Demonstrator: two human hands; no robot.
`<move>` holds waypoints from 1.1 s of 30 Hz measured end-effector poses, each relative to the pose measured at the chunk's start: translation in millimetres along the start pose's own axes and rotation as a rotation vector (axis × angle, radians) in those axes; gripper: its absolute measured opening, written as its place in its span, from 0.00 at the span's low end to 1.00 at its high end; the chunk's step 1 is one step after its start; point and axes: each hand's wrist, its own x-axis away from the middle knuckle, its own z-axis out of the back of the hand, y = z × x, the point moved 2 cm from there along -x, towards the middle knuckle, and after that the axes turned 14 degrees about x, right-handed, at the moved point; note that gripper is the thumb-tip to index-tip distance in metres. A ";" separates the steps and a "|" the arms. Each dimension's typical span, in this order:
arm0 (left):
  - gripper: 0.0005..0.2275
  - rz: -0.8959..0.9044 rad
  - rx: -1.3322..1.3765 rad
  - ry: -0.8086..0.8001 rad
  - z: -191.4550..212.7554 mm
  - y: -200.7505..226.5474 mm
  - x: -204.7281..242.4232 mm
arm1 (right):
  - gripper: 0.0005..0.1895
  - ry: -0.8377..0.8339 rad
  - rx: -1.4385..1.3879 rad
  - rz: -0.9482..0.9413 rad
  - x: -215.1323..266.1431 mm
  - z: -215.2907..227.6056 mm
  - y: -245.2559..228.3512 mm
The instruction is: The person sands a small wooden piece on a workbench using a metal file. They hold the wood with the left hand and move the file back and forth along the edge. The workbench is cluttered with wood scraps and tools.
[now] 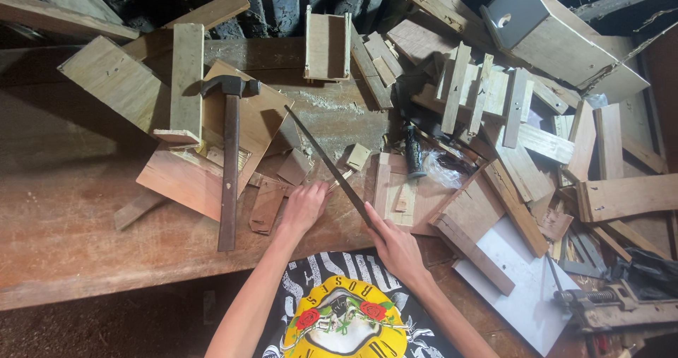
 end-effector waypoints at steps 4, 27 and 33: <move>0.08 -0.012 0.008 -0.034 0.8 4.8 -0.4 | 0.34 0.011 -0.039 -0.037 6.4 -1.3 1.4; 0.07 0.065 0.073 -0.143 -8.7 -1.9 -6.7 | 0.35 -0.006 -0.101 -0.022 19.6 9.5 2.1; 0.07 0.029 0.124 -0.088 -1.9 12.8 -5.0 | 0.35 -0.145 -0.009 -0.138 26.9 6.6 6.7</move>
